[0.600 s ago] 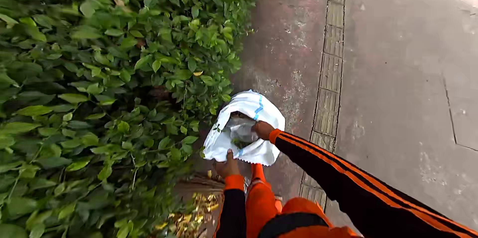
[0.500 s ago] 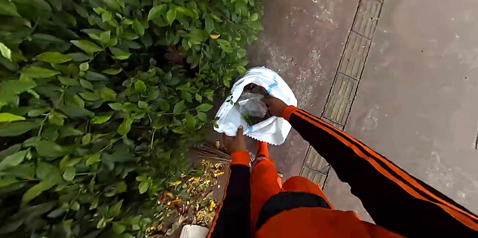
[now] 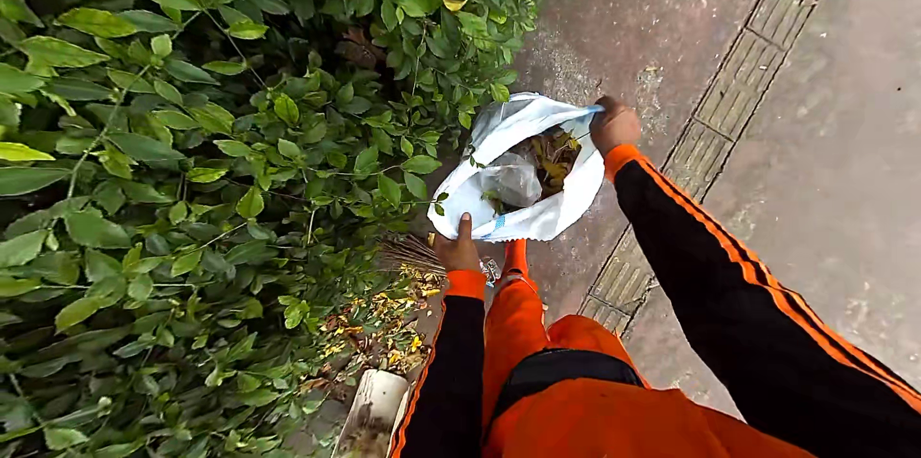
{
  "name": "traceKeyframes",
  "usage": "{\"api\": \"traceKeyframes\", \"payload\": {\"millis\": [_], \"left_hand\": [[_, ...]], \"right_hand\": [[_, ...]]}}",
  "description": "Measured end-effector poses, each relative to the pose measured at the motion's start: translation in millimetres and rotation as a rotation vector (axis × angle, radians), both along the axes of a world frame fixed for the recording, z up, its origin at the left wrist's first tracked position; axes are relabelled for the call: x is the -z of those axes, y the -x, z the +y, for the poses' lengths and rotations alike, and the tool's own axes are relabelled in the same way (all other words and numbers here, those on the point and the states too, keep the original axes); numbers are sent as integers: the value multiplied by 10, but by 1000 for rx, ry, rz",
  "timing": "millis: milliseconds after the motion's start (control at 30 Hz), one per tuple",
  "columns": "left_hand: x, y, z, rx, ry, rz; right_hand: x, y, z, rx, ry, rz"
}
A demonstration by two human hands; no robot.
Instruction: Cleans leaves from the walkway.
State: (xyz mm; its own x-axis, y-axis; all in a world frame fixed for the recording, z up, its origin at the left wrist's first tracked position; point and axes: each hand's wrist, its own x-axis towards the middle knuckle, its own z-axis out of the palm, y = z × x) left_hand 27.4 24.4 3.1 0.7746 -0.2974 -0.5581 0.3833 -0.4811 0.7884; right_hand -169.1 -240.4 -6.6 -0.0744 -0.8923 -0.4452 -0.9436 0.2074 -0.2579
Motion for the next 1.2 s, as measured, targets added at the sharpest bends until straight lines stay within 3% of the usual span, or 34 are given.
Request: {"api": "traceKeyframes", "payload": {"millis": [133,233,400,500,567,633,767,867,967,1067,1200], "left_hand": [[-75,-43,-18,154,-66,-160],[-257,-56,-104,295,-216,-369],[-588,-71,-687,911,-382,-765],[-463,-49,-1383,1247,-454,-745],[-451,-182,-1745,1230,-485,-584],[-613,-383,-2018,988,-410,-494],[-904,-514,-2052,807,-249,-575],[-998,-532,-1464,812,68,-707],[-929,-410,-187,744,318,-888],[-472,-208,1589,750,103,-746],[46,271,4116,664,-456,-255]], "right_hand": [[-573,354,-556,145,220,-30],[-676,602,-650,127,238,-76],[-630,512,-411,80,315,-195],[-560,381,-259,76,312,-260],[-553,404,-190,72,324,-275],[-587,525,-188,79,374,-281],[-661,801,172,75,431,-328],[-674,975,837,90,478,-399],[-491,1228,1806,106,395,-406],[25,1477,2796,36,40,-297],[764,1831,4168,-241,-395,-189]]}}
